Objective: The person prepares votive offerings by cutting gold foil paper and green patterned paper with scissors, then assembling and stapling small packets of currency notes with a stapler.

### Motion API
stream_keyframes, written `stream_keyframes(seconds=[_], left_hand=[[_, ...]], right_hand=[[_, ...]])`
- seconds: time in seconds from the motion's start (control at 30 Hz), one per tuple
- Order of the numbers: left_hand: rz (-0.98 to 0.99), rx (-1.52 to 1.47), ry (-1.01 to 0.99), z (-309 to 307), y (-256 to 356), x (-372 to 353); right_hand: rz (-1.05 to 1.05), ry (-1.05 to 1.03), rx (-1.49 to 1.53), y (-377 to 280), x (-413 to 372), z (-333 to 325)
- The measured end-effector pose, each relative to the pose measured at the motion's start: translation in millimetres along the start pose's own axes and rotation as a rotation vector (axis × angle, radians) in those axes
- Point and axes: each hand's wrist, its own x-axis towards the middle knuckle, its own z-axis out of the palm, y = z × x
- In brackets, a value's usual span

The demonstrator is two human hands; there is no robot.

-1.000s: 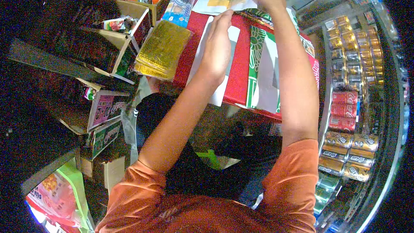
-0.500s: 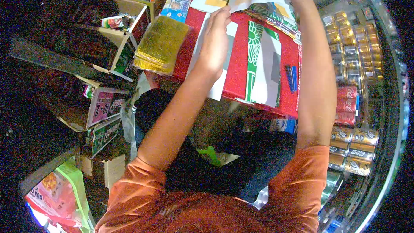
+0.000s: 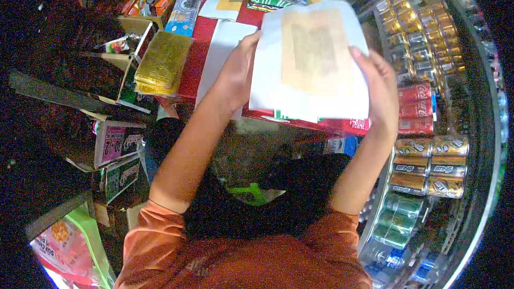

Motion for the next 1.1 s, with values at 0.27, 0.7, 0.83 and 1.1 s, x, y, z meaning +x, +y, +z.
stream_keyframes(seconds=[0.27, 0.7, 0.83, 1.1], left_hand=[[-0.054, 0.066, -0.068, 9, -30, 4], [-0.082, 0.100, -0.012, 23, -41, -3], [-0.064, 0.115, -0.046, 22, -43, -4], [0.023, 0.101, -0.168, 29, -37, -16]], right_hand=[[-0.049, -0.119, -0.082, 38, -20, -23], [-0.374, -0.113, -0.190, 63, -27, 28], [-0.369, -0.105, -0.303, 65, -25, 36], [-0.316, -0.171, -0.361, 61, -31, 49]])
